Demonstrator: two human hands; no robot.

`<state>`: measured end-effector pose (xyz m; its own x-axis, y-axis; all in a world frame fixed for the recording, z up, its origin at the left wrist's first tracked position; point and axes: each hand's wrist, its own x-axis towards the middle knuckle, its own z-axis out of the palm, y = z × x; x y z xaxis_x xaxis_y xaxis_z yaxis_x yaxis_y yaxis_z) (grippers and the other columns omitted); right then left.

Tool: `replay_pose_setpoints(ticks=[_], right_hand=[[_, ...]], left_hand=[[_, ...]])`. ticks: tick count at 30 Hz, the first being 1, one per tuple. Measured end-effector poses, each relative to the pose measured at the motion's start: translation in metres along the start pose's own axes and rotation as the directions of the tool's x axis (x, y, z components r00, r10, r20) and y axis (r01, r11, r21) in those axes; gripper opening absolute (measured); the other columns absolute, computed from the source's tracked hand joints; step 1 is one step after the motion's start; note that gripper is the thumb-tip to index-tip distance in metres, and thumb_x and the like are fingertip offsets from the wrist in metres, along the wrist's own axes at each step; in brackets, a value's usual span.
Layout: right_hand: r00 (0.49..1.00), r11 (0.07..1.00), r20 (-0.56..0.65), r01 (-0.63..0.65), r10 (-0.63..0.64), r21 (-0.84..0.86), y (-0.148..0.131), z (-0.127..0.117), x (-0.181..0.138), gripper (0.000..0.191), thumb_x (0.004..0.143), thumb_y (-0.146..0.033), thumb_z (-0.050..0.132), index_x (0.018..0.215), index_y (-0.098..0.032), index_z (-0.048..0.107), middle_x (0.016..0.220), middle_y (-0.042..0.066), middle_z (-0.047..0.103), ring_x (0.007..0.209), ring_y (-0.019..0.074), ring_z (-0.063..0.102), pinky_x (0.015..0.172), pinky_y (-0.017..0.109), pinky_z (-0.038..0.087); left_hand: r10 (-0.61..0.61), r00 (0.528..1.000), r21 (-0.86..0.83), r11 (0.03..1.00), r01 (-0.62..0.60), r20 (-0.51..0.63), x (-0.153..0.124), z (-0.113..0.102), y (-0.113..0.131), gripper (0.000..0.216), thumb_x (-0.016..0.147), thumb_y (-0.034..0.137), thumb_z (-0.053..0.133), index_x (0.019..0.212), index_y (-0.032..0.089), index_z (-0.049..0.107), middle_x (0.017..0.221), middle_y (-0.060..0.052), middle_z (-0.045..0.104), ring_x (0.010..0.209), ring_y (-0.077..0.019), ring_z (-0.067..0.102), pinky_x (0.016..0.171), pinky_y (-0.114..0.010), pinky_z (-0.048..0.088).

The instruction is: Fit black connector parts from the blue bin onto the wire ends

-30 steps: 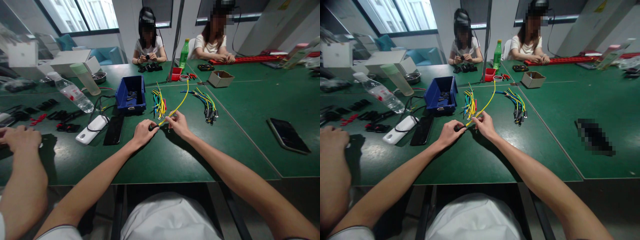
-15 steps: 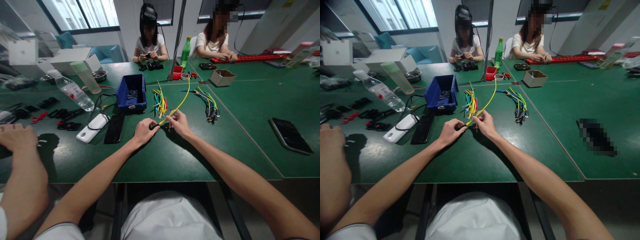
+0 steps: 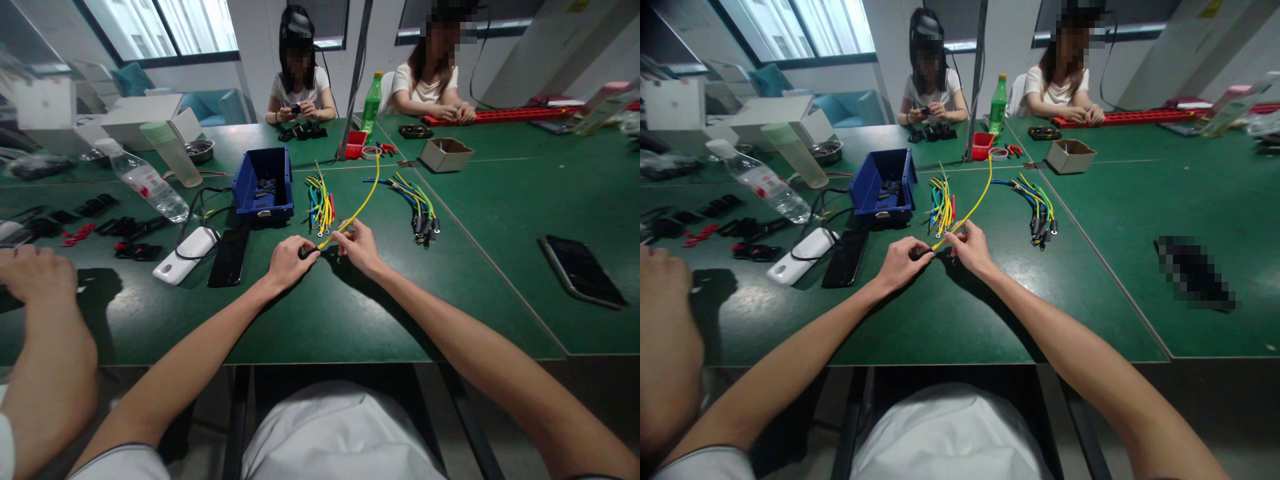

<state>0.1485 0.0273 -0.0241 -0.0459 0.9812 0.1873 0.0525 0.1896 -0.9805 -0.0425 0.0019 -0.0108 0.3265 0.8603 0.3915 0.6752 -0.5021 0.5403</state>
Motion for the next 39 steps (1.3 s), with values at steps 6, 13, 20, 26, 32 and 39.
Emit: replay_pose_setpoints(ticks=[6,13,20,26,32,39], right_hand=[[1.0,1.0,0.006,-0.007,0.007,0.003,-0.0038,0.0003,-0.0015,0.034,0.073,-0.042,0.066,0.089,-0.021,0.046,0.066,-0.001,0.067,0.037,0.0091,0.051,0.037,0.021,0.039],[1.0,1.0,0.008,0.011,-0.011,-0.008,-0.0011,-0.0001,-0.0011,0.031,0.074,-0.039,0.065,0.089,-0.02,0.046,0.065,-0.001,0.067,0.037,0.0092,0.051,0.037,0.02,0.038],[1.0,0.999,0.009,0.022,-0.022,-0.03,-0.0008,0.0002,-0.0012,0.03,0.075,-0.039,0.064,0.09,-0.021,0.046,0.068,0.0,0.068,0.037,0.01,0.052,0.038,0.022,0.04],[0.999,0.999,0.02,0.03,-0.03,-0.043,-0.0019,0.0015,-0.0023,0.03,0.075,-0.039,0.064,0.09,-0.02,0.047,0.067,0.0,0.067,0.037,0.0097,0.052,0.038,0.022,0.042],[0.999,0.997,0.025,0.035,-0.033,-0.062,0.0002,0.0014,-0.002,0.027,0.076,-0.036,0.062,0.091,-0.02,0.047,0.067,0.0,0.068,0.038,0.0096,0.053,0.038,0.021,0.042],[0.999,0.998,0.018,0.038,-0.037,-0.059,-0.0014,0.0024,-0.0025,0.026,0.075,-0.035,0.063,0.09,-0.02,0.047,0.068,0.001,0.068,0.037,0.0097,0.053,0.037,0.021,0.041]], left_hand=[[0.004,1.0,0.001,1.0,-0.004,-0.006,0.0003,-0.0004,0.001,0.011,0.08,0.028,0.064,0.081,0.017,0.065,0.08,-0.004,0.065,0.075,-0.0168,0.058,0.069,-0.03,0.046],[-0.015,1.0,-0.039,0.999,0.014,-0.002,0.0009,-0.0001,0.0008,0.011,0.079,0.028,0.065,0.081,0.017,0.066,0.08,-0.004,0.066,0.073,-0.016,0.058,0.067,-0.029,0.045],[-0.028,1.0,-0.051,0.998,0.028,-0.007,0.001,0.0003,0.0002,0.012,0.079,0.029,0.065,0.08,0.017,0.066,0.079,-0.004,0.066,0.071,-0.0156,0.058,0.066,-0.028,0.045],[-0.008,1.0,-0.038,0.999,0.008,-0.007,0.0005,0.0002,-0.0003,0.012,0.079,0.028,0.065,0.081,0.017,0.066,0.08,-0.004,0.065,0.073,-0.0159,0.058,0.067,-0.028,0.045],[-0.007,1.0,-0.036,0.999,0.007,-0.005,0.0,0.0006,-0.0001,0.012,0.079,0.028,0.065,0.081,0.016,0.066,0.079,-0.004,0.065,0.072,-0.0158,0.058,0.067,-0.028,0.045],[0.019,0.999,-0.028,0.999,-0.02,-0.026,0.0,0.0007,-0.0001,0.01,0.079,0.026,0.065,0.079,0.016,0.065,0.079,-0.004,0.065,0.073,-0.016,0.058,0.067,-0.028,0.045]])
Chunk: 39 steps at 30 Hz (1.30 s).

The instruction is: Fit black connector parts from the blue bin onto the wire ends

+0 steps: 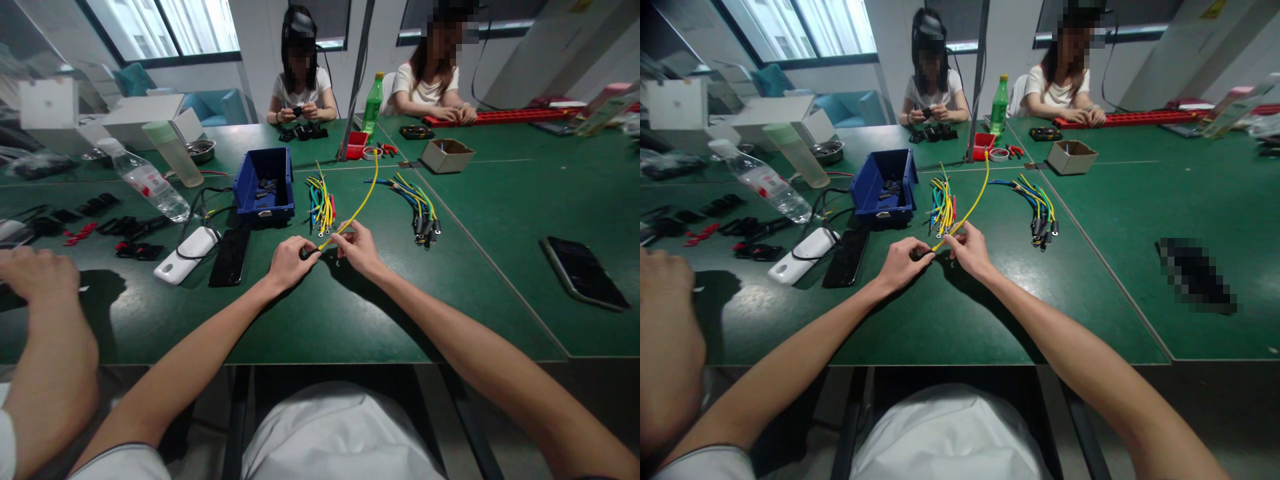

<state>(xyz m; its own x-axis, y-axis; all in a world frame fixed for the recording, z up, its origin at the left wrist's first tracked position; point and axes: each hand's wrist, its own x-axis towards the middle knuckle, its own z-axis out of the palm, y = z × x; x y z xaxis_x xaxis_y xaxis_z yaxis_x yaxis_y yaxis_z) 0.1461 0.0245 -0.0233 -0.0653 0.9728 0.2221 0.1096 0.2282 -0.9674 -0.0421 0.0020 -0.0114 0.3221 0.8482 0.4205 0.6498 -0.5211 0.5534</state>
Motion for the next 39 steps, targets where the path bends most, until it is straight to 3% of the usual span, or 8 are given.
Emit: replay_pose_setpoints(ticks=[25,39], right_hand=[[1.0,1.0,0.018,-0.013,0.012,0.027,-0.0021,0.0014,-0.0027,0.027,0.074,-0.034,0.064,0.089,-0.02,0.048,0.061,-0.002,0.065,0.037,0.0099,0.052,0.038,0.021,0.042],[0.998,0.986,0.007,-0.059,0.059,0.153,-0.0019,0.0025,-0.001,0.032,0.071,-0.039,0.068,0.087,-0.021,0.046,0.062,-0.003,0.066,0.036,0.0081,0.05,0.036,0.019,0.037]], left_hand=[[0.058,0.998,0.028,0.998,-0.057,-0.022,-0.0012,0.0012,0.0025,0.009,0.08,0.026,0.065,0.079,0.017,0.064,0.079,-0.004,0.065,0.075,-0.0167,0.059,0.068,-0.03,0.045],[0.024,1.0,-0.077,0.997,-0.025,-0.017,-0.0017,0.0,0.0055,0.015,0.082,0.03,0.063,0.09,0.017,0.067,0.083,-0.003,0.069,0.072,-0.0146,0.062,0.069,-0.027,0.049]])
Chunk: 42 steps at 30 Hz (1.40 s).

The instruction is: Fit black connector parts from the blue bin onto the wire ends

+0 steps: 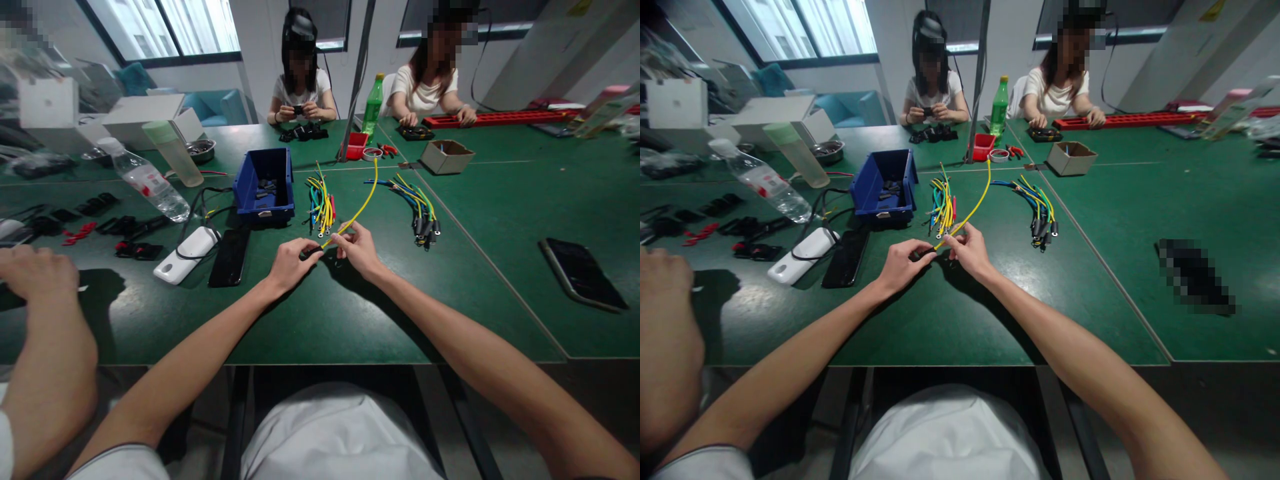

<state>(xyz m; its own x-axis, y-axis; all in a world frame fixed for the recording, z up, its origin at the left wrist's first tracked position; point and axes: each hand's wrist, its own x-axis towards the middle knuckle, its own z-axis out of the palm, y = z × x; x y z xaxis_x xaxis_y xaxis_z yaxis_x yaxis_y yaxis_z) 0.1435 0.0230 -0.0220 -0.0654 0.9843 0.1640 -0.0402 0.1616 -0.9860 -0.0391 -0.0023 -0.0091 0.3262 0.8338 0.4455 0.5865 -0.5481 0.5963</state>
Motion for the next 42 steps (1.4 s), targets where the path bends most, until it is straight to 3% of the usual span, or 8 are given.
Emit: replay_pose_setpoints(ticks=[11,20,42], right_hand=[[0.999,0.999,-0.048,-0.016,0.018,0.041,-0.0007,-0.0012,0.0003,0.037,0.069,-0.042,0.07,0.087,-0.021,0.046,0.058,-0.004,0.064,0.035,0.0074,0.048,0.035,0.019,0.037],[0.995,0.995,-0.073,-0.056,0.061,0.077,-0.0067,-0.0016,-0.0005,0.039,0.066,-0.044,0.071,0.085,-0.021,0.045,0.053,-0.007,0.059,0.035,0.0072,0.047,0.036,0.019,0.036],[0.993,0.992,-0.076,-0.079,0.087,0.097,-0.0078,-0.0023,-0.0003,0.039,0.066,-0.044,0.071,0.085,-0.021,0.046,0.057,-0.006,0.061,0.035,0.007,0.047,0.034,0.018,0.031]], left_hand=[[0.049,0.998,-0.005,0.999,-0.048,0.047,0.0006,-0.0012,0.0021,0.023,0.079,0.018,0.063,0.101,0.015,0.066,0.085,-0.005,0.067,0.075,-0.0146,0.06,0.072,-0.028,0.049],[0.106,0.988,-0.1,0.99,-0.096,0.109,0.0003,-0.0073,0.0047,0.04,0.074,0.003,0.052,0.112,0.016,0.061,0.099,-0.007,0.065,0.088,-0.0169,0.06,0.084,-0.033,0.049],[0.005,0.995,-0.131,0.991,0.008,0.102,0.0001,-0.0051,0.0028,0.031,0.082,0.015,0.054,0.112,0.016,0.064,0.103,-0.007,0.069,0.088,-0.0165,0.063,0.073,-0.028,0.05]])
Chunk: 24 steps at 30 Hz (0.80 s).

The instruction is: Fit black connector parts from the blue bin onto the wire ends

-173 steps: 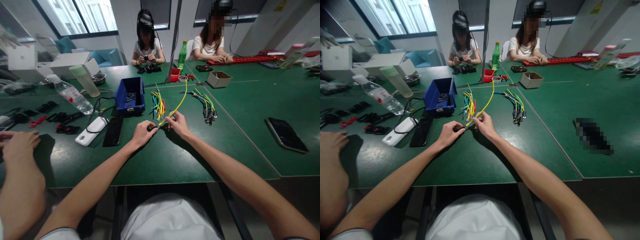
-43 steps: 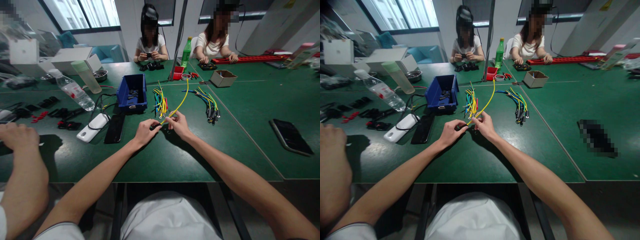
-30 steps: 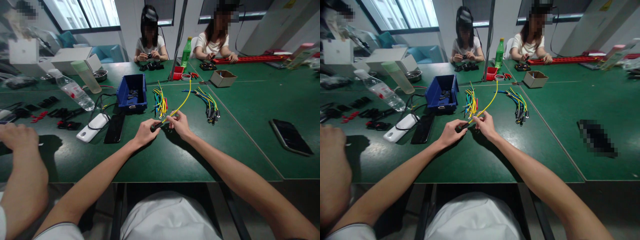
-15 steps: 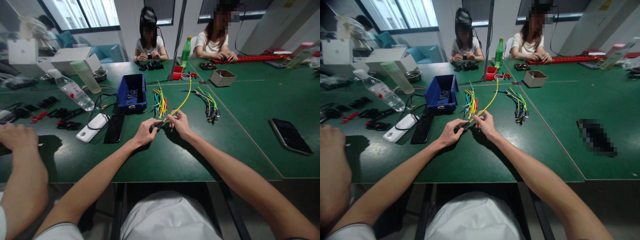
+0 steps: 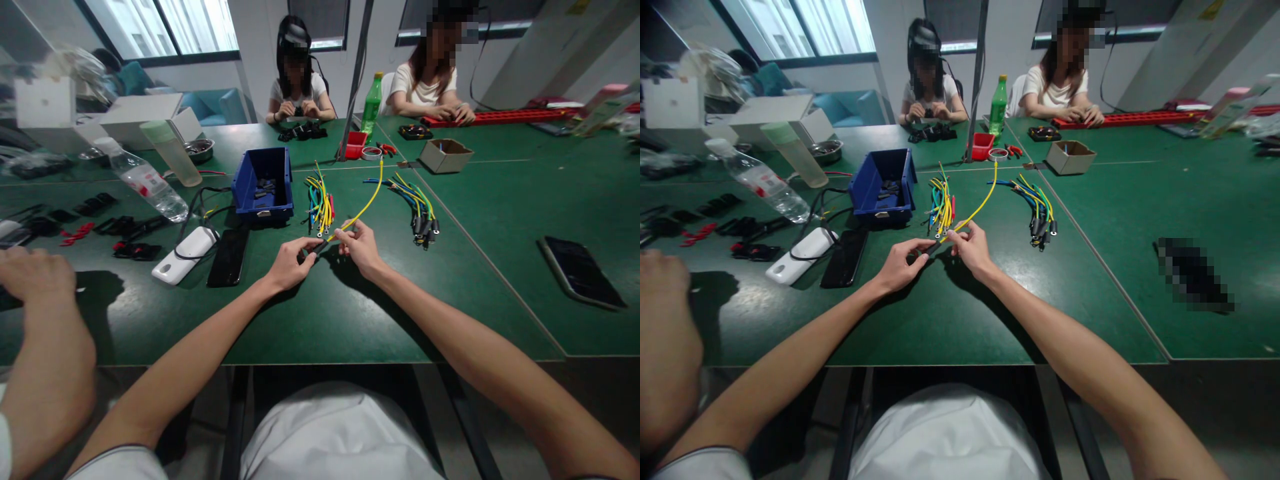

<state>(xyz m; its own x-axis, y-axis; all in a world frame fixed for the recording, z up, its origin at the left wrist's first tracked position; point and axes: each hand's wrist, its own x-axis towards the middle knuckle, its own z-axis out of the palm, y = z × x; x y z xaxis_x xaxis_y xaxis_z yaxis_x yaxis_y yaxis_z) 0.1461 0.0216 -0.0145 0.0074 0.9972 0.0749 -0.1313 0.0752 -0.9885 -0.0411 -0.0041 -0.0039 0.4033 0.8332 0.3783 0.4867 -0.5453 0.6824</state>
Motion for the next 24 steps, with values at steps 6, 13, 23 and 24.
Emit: replay_pose_setpoints(ticks=[6,13,23,24], right_hand=[[1.0,1.0,-0.001,0.003,-0.003,0.0,-0.0011,0.0007,-0.0003,0.04,0.065,-0.044,0.071,0.085,-0.022,0.045,0.056,-0.007,0.06,0.035,0.007,0.047,0.035,0.017,0.031],[1.0,1.0,0.002,0.003,-0.003,0.013,-0.0019,0.0009,-0.0006,0.041,0.064,-0.044,0.072,0.086,-0.022,0.045,0.054,-0.007,0.059,0.035,0.0069,0.047,0.034,0.017,0.03],[1.0,1.0,0.026,0.012,-0.011,-0.008,-0.0022,0.0021,-0.0011,0.038,0.067,-0.042,0.071,0.086,-0.021,0.045,0.057,-0.005,0.063,0.034,0.0068,0.046,0.034,0.018,0.031],[1.0,1.0,0.027,0.015,-0.014,-0.015,-0.0016,0.0023,-0.0009,0.037,0.067,-0.043,0.07,0.085,-0.021,0.046,0.057,-0.005,0.063,0.034,0.0066,0.046,0.034,0.018,0.032]], left_hand=[[0.002,1.0,0.006,1.0,-0.002,0.0,-0.0001,0.0001,-0.0001,0.032,0.081,0.016,0.057,0.113,0.017,0.063,0.099,-0.006,0.069,0.084,-0.0165,0.062,0.073,-0.028,0.051],[0.017,1.0,0.009,1.0,-0.017,-0.006,0.0003,0.0005,-0.0002,0.032,0.08,0.015,0.058,0.112,0.017,0.063,0.095,-0.006,0.067,0.081,-0.0155,0.061,0.073,-0.028,0.05],[0.013,1.0,-0.001,1.0,-0.013,-0.001,0.001,0.0007,-0.0016,0.032,0.081,0.014,0.058,0.112,0.017,0.064,0.093,-0.006,0.067,0.08,-0.0152,0.06,0.069,-0.027,0.049],[0.011,1.0,-0.005,1.0,-0.011,-0.002,0.001,0.0009,-0.0017,0.032,0.081,0.014,0.058,0.112,0.017,0.064,0.094,-0.006,0.067,0.079,-0.0151,0.06,0.068,-0.026,0.049]])
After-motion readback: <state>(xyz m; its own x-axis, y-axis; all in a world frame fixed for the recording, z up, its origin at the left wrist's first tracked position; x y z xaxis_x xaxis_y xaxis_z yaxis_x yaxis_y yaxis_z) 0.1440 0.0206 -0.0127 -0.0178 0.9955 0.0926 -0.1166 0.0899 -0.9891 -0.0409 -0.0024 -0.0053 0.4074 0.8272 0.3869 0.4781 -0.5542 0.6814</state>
